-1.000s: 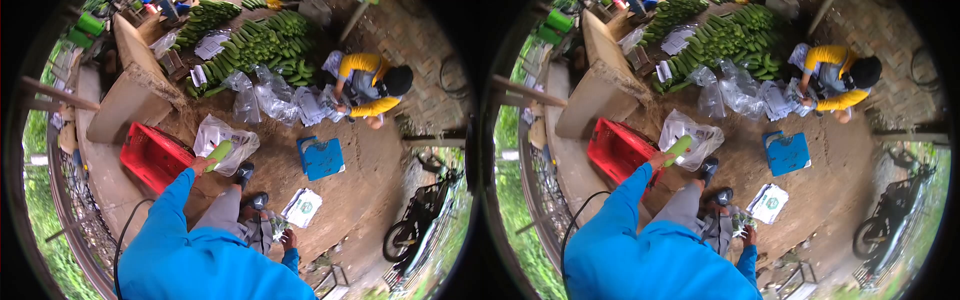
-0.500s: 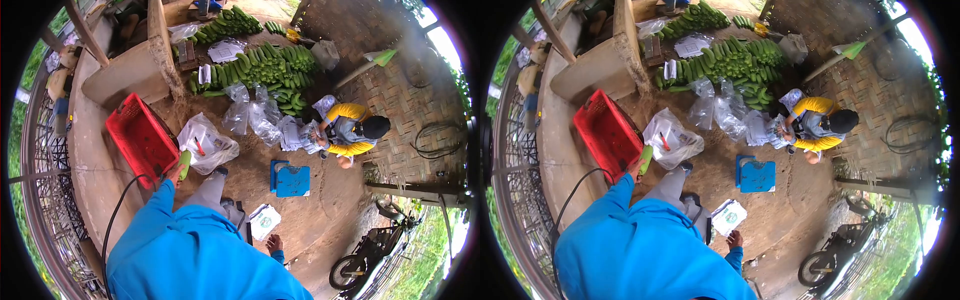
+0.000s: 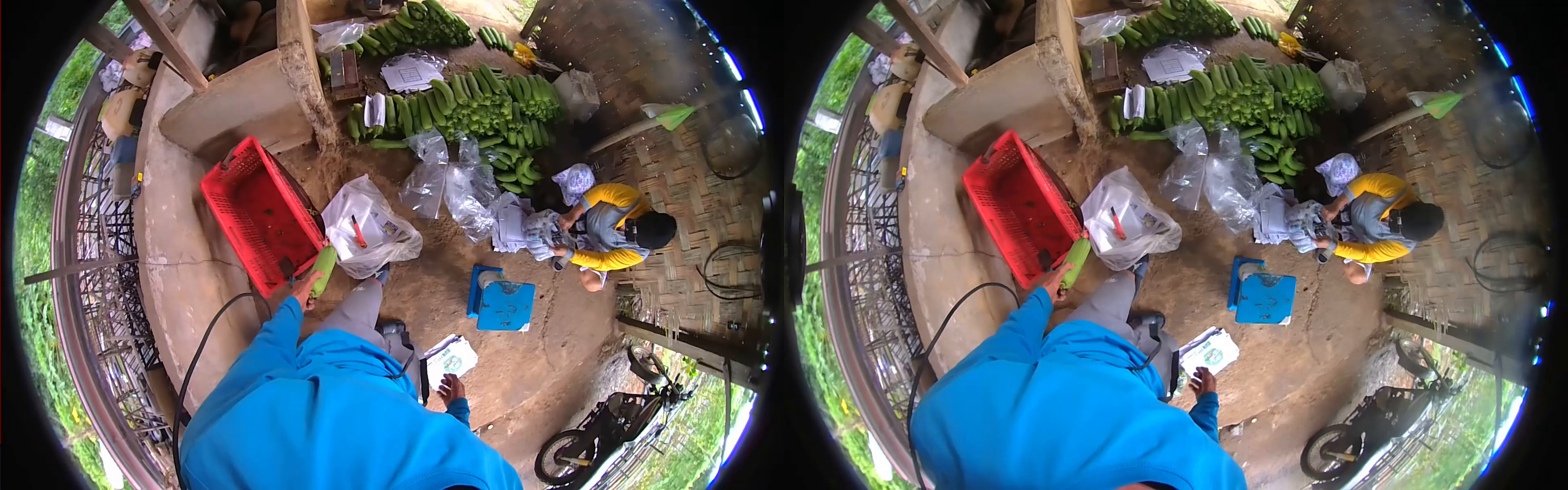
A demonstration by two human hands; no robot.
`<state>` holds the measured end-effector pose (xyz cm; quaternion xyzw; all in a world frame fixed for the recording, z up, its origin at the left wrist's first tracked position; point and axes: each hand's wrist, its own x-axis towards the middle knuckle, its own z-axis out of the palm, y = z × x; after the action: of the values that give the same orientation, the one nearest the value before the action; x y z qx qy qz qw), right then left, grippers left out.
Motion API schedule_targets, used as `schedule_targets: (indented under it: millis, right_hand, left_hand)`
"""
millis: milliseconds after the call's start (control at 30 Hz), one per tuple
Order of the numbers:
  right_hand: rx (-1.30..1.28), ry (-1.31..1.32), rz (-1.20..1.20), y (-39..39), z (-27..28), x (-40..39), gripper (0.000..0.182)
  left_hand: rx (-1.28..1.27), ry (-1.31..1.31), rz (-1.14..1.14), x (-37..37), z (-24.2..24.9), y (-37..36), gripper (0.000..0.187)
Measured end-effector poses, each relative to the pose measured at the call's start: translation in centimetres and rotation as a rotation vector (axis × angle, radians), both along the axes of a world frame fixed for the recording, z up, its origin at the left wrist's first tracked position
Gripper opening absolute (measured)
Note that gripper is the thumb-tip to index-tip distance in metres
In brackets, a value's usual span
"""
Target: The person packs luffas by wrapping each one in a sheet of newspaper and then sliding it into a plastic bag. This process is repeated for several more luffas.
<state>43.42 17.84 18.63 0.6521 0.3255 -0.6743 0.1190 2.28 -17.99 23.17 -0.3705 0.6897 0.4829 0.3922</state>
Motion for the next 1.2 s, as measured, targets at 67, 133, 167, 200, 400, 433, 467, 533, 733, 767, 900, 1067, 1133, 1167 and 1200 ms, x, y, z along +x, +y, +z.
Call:
schedule_targets:
  millis: [67, 133, 167, 200, 400, 433, 467, 533, 733, 767, 900, 1067, 1133, 1167, 1200]
  right_hand:
    - [-0.019, -0.015, 0.001, 1.1, 0.5, -3.0, 0.041]
    - [-0.026, -0.013, 0.039, 2.4, 1.5, -5.1, 0.038]
    - [-0.024, -0.040, 0.075, 3.3, 2.2, -6.6, 0.036]
    - [-0.013, -0.056, 0.090, 4.2, 2.6, -8.3, 0.036]
    - [0.050, 0.018, 0.086, 12.1, 2.7, -16.6, 0.030]
    - [0.023, 0.068, 0.070, 13.2, 2.2, -18.1, 0.030]
    - [0.096, 0.038, 0.089, 13.4, 3.5, -20.8, 0.028]
    - [0.169, 0.052, 0.097, 13.8, 4.9, -25.5, 0.026]
    - [0.164, 0.105, 0.277, 14.0, 5.9, -33.7, 0.026]
    - [0.154, 0.110, 0.271, 13.8, 5.9, -34.6, 0.026]
    - [0.102, 0.038, 0.338, 13.2, 4.6, -37.7, 0.022]
    - [-0.081, -0.088, 0.390, 15.4, 0.0, -41.0, 0.021]
    - [-0.112, -0.132, 0.345, 16.6, -1.3, -43.3, 0.022]
    - [-0.126, -0.129, 0.330, 17.6, -2.6, -45.1, 0.022]
    - [-0.090, -0.107, 0.253, 18.3, -3.7, -46.4, 0.024]
  left_hand:
    - [0.106, -0.004, 0.047, -1.4, -0.9, -0.4, 0.052]
    - [0.066, -0.010, 0.085, -2.5, -0.7, 0.2, 0.051]
    - [0.028, 0.001, 0.114, -3.1, -0.4, 0.4, 0.049]
    - [0.028, -0.007, 0.118, -3.9, -0.6, 0.5, 0.049]
    - [0.022, -0.047, 0.168, -8.9, -0.1, 2.3, 0.046]
    - [0.052, -0.036, 0.152, -9.7, 0.1, 2.3, 0.044]
    - [0.081, -0.023, 0.135, -10.5, 0.3, 2.3, 0.043]
    - [0.093, -0.002, 0.151, -12.0, -0.2, 2.3, 0.044]
    - [0.191, 0.027, 0.308, -16.2, 1.0, 3.2, 0.046]
    - [0.181, 0.031, 0.302, -16.7, 1.3, 3.2, 0.046]
    - [0.224, 0.042, 0.478, -21.1, 2.2, 3.0, 0.050]
    - [0.074, 0.239, 0.590, -29.4, 3.7, 3.1, 0.047]
    - [-0.080, 0.263, 0.558, -34.0, 3.8, 3.7, 0.047]
    - [-0.088, 0.289, 0.577, -36.4, 3.7, 4.3, 0.046]
    - [-0.099, 0.309, 0.592, -38.4, 3.7, 4.6, 0.046]
